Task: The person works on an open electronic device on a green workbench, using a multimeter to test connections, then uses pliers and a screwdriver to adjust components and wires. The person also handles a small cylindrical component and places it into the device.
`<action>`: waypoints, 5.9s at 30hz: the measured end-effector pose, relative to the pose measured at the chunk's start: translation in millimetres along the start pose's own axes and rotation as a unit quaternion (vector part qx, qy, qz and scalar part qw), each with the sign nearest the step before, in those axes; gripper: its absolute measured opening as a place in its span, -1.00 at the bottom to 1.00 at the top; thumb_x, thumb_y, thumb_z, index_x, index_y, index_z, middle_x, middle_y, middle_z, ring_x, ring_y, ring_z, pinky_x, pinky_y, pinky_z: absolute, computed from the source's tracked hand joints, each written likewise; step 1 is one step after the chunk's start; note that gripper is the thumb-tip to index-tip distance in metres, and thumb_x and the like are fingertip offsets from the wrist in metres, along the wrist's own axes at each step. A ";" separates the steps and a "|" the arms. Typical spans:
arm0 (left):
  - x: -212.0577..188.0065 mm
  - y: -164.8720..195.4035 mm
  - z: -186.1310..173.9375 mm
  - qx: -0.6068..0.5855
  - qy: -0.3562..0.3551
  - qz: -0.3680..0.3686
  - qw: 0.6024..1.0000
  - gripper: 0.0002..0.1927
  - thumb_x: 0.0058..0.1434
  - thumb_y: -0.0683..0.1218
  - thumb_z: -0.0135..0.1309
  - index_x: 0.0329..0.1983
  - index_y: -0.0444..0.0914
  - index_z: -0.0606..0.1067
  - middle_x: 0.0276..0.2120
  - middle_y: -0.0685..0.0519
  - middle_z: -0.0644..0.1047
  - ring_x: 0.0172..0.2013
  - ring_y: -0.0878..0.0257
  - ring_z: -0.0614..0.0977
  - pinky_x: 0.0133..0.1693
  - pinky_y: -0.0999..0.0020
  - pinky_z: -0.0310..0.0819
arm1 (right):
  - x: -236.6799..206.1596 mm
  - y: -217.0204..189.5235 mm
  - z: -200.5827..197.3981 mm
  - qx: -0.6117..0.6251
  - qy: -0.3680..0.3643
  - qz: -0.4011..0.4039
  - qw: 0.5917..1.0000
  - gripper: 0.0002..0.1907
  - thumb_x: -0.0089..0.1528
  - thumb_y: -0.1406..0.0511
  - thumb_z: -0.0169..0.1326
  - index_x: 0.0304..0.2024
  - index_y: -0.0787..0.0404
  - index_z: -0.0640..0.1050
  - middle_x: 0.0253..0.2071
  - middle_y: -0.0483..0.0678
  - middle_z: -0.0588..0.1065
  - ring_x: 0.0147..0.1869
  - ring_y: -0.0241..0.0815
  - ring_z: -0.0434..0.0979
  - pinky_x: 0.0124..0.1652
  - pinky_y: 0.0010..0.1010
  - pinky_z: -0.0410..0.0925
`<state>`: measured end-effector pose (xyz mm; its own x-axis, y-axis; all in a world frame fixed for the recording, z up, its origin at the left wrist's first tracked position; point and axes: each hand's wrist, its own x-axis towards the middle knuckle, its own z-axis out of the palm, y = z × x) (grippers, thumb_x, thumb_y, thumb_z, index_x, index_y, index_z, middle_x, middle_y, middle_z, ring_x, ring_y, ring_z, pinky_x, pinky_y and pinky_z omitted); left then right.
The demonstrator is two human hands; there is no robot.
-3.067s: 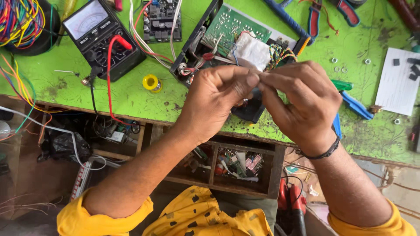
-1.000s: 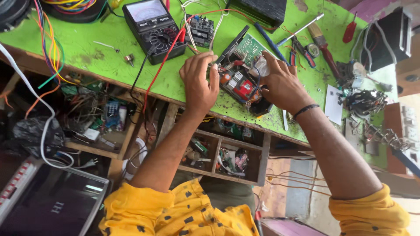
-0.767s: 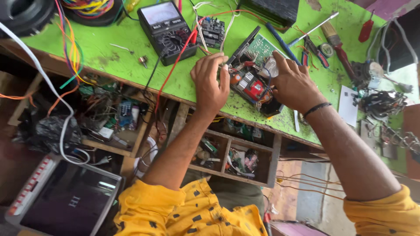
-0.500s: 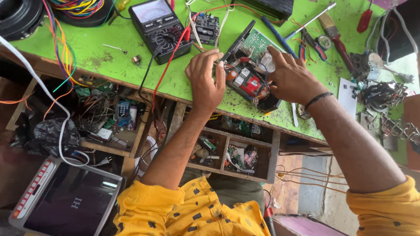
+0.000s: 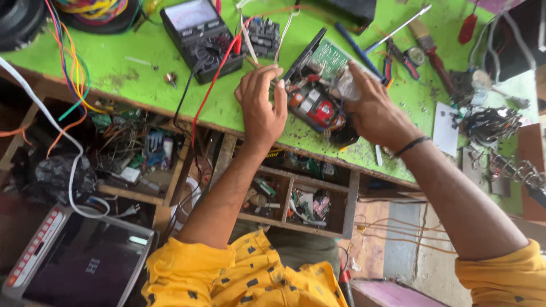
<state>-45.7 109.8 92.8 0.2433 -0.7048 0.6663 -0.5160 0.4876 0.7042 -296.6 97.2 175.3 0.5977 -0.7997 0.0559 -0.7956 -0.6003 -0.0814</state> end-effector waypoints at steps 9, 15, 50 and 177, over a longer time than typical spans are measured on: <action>0.8 0.7 -1.0 0.002 -0.012 -0.003 1.000 -0.75 0.36 -0.21 0.09 0.09 -0.22 0.47 0.09 0.03 0.54 0.19 0.08 0.49 0.26 0.08 0.16 | 1.7 0.4 0.0 -0.009 -0.029 0.014 0.999 -0.71 0.10 0.47 0.06 -0.22 0.22 0.72 0.57 0.22 0.02 0.63 0.25 0.02 0.50 -0.07 0.01; -2.7 -0.6 -0.4 0.002 -0.016 -0.008 1.000 -0.75 0.34 -0.21 0.09 0.08 -0.22 0.47 0.08 0.04 0.54 0.19 0.07 0.49 0.26 0.07 0.16 | -0.7 -2.8 -2.6 -0.040 -0.039 0.013 0.998 -0.69 0.06 0.43 0.09 -0.21 0.13 0.74 0.56 0.18 0.04 0.59 0.26 0.04 0.45 0.00 0.02; 85.0 26.2 97.3 0.070 -0.433 0.195 0.877 -0.28 0.25 0.05 0.35 0.46 0.02 0.35 0.05 0.05 0.53 0.12 0.08 0.51 0.22 -0.01 0.27 | -147.5 89.6 -14.1 -0.020 0.088 0.303 0.949 -0.37 0.24 0.22 0.17 0.35 0.28 0.43 0.11 0.25 0.49 0.21 0.22 0.50 0.22 -0.01 0.37; 8.7 1.2 22.6 -0.036 -0.376 0.109 0.919 -0.44 0.25 0.12 0.11 0.35 0.00 0.48 0.48 -0.17 0.15 0.45 -0.07 0.16 0.40 -0.22 -0.29 | 20.8 -50.5 -72.7 -0.233 -0.124 -0.131 0.956 -0.49 -0.02 0.06 0.25 -0.13 0.22 0.58 -0.04 -0.05 0.48 0.15 -0.07 0.42 0.05 -0.22 0.36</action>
<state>-62.8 92.7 93.8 -0.5107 -0.7298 0.4544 -0.4225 0.6734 0.6067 -251.2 110.5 252.9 0.7412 -0.6309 -0.2293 -0.5383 -0.7627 0.3585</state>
